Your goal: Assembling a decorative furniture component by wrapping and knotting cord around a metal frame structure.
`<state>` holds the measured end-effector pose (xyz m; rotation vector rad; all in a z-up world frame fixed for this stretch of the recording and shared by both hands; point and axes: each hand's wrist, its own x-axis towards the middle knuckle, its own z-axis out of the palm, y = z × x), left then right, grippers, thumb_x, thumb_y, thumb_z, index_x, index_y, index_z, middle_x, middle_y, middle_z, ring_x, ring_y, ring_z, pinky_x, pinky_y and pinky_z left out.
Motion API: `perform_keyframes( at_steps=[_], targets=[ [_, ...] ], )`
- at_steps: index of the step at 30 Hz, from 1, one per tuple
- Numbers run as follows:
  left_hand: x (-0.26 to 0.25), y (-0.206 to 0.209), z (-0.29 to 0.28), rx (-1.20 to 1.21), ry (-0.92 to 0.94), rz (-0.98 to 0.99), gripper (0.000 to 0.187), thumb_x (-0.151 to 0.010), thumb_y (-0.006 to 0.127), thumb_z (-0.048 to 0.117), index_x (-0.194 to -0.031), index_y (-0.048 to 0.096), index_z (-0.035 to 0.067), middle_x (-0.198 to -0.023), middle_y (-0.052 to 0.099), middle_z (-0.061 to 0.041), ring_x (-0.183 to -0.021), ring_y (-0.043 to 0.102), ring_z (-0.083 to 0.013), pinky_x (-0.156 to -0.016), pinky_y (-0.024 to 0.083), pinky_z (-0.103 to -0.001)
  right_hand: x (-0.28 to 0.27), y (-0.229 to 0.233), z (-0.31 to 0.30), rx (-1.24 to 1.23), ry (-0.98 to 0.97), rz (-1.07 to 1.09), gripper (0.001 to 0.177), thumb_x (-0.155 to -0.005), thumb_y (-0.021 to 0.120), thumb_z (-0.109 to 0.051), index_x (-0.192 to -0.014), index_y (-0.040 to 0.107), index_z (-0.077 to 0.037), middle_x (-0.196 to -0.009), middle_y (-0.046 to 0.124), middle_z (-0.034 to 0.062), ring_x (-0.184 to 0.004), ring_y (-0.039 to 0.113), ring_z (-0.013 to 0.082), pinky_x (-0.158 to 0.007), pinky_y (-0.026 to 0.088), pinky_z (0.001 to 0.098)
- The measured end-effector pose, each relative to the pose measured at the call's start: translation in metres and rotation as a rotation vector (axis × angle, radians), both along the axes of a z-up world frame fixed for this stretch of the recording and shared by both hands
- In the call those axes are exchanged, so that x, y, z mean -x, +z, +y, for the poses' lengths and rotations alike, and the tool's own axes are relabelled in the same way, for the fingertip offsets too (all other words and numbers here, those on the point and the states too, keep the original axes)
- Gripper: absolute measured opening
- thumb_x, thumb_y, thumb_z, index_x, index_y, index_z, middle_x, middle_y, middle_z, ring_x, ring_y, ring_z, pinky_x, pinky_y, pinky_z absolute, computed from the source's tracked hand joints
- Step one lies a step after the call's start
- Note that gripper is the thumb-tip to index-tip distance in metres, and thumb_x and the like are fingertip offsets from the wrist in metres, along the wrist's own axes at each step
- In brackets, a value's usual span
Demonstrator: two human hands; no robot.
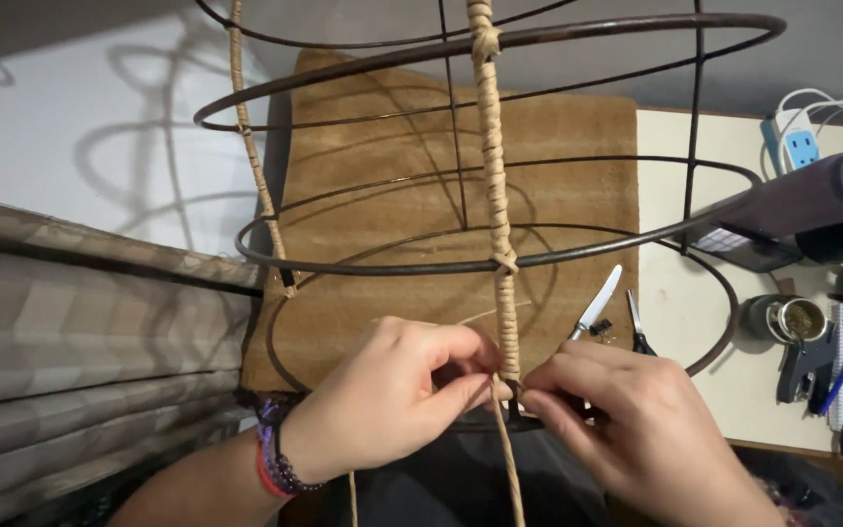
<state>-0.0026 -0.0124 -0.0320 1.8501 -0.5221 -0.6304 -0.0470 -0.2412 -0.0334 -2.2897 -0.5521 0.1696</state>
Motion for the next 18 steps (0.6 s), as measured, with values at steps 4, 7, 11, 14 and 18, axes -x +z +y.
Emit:
perform_keyframes(
  at_steps=[4, 7, 11, 14, 18],
  targets=[
    [-0.001, -0.002, -0.001, 0.002, -0.016, -0.039, 0.006, -0.091, 0.07, 0.014, -0.091, 0.076, 0.012, -0.074, 0.077, 0.004, -0.063, 0.064, -0.0039, -0.056, 0.052, -0.023, 0.006, -0.003, 0.006, -0.002, -0.056, -0.093, 0.01, -0.093, 0.064, -0.021, -0.089, 0.071, -0.015, -0.076, 0.068, -0.0013, -0.061, 0.066, 0.0157, -0.057, 0.05, 0.026],
    [-0.001, 0.0, -0.002, 0.005, -0.015, 0.073, 0.009, -0.092, 0.071, 0.015, -0.096, 0.077, 0.01, -0.084, 0.082, 0.002, -0.074, 0.072, -0.0025, -0.065, 0.058, -0.021, 0.011, -0.002, 0.01, -0.018, -0.119, -0.144, 0.009, -0.092, 0.064, -0.018, -0.088, 0.071, -0.014, -0.073, 0.065, -0.0008, -0.058, 0.062, 0.0161, -0.054, 0.047, 0.0269],
    [0.0, 0.001, -0.003, -0.015, -0.014, 0.114, 0.016, -0.093, 0.07, 0.024, -0.093, 0.074, 0.008, -0.086, 0.082, 0.001, -0.079, 0.072, -0.0007, -0.066, 0.058, -0.021, 0.013, -0.006, 0.01, -0.028, -0.166, -0.187, 0.01, -0.093, 0.063, -0.016, -0.085, 0.068, -0.013, -0.073, 0.063, 0.0, -0.058, 0.059, 0.0162, -0.054, 0.046, 0.0263],
    [0.002, 0.001, -0.002, 0.028, 0.023, 0.141, 0.013, -0.093, 0.07, 0.018, -0.096, 0.075, 0.007, -0.088, 0.082, 0.0, -0.08, 0.072, -0.0018, -0.068, 0.06, -0.02, 0.014, -0.01, 0.01, 0.041, -0.156, -0.183, 0.008, -0.093, 0.063, -0.019, -0.087, 0.068, -0.016, -0.076, 0.065, -0.0019, -0.059, 0.063, 0.0162, -0.053, 0.047, 0.0273],
    [0.004, 0.0, -0.002, 0.037, 0.054, 0.104, 0.015, -0.093, 0.07, 0.021, -0.095, 0.077, 0.008, -0.088, 0.081, 0.001, -0.078, 0.067, -0.0007, -0.065, 0.057, -0.021, 0.017, -0.014, 0.013, 0.15, -0.19, -0.206, 0.01, -0.093, 0.064, -0.024, -0.084, 0.067, -0.021, -0.072, 0.063, -0.0066, -0.053, 0.061, 0.0138, -0.047, 0.044, 0.0294]
  ],
)
